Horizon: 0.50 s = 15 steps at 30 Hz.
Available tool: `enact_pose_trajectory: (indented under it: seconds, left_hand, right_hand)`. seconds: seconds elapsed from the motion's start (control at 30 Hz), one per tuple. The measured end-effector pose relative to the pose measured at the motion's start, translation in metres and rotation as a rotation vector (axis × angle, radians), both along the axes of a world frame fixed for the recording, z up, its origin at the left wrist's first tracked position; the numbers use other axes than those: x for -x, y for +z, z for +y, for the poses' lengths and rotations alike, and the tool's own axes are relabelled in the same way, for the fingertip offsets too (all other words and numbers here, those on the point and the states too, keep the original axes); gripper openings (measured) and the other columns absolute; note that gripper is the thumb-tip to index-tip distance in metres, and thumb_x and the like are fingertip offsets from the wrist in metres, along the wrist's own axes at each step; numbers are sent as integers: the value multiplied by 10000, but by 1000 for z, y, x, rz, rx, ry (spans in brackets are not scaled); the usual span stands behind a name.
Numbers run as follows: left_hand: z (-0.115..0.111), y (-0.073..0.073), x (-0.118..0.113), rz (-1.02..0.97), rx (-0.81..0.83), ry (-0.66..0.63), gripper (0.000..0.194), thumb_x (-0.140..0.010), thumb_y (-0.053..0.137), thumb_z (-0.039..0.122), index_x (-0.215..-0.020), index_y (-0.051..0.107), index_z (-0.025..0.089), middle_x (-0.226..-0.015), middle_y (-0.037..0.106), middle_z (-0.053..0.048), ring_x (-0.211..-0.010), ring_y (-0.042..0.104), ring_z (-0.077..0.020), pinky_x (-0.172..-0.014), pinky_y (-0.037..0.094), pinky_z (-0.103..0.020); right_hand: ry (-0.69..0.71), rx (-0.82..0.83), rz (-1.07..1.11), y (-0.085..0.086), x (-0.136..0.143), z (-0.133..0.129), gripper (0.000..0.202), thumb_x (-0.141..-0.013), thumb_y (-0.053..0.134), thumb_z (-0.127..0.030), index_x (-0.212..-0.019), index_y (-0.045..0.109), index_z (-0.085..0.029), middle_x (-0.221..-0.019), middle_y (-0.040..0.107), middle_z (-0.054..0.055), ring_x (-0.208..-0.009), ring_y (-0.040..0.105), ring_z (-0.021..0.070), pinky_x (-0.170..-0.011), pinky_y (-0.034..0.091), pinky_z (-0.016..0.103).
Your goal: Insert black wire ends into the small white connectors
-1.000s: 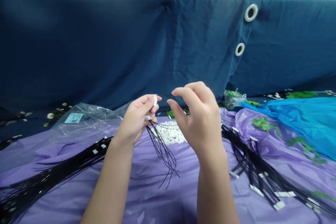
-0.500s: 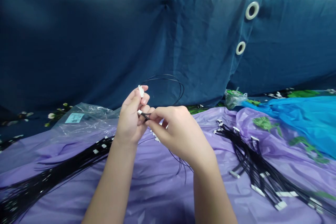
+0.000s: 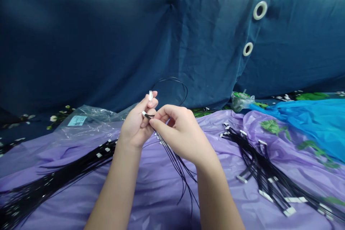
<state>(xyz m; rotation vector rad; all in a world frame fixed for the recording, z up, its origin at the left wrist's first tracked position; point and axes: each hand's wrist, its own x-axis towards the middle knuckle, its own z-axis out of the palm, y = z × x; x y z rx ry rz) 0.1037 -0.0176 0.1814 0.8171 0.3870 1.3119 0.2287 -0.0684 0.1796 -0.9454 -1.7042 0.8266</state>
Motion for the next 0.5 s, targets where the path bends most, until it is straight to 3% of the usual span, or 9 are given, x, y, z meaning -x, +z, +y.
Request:
enact_pose_trajectory:
  seconds: [0.2,0.5]
  left_hand:
    - [1,-1,-5,-57,131,-103,199,-989,377,200,-945,547,108,-629,476,62,-304,225,23,-307,269,-91]
    - [14,-10,-4,-195,221,-282,286,-1004,324,168,-832,543,103,-615,479,57,-312,184,46,-419,376,-39]
  right_hand:
    - [-63,81,38,-1,0,3,229,-857,598,-335,-716,589,-155,-581,488,-45,-498,348,58,-437,255,198]
    - [-284,-239,-53,-8,6,8,128,-869,582,-240,-772,645,-183,-732,686,5,-649,611,116,-581,433,220]
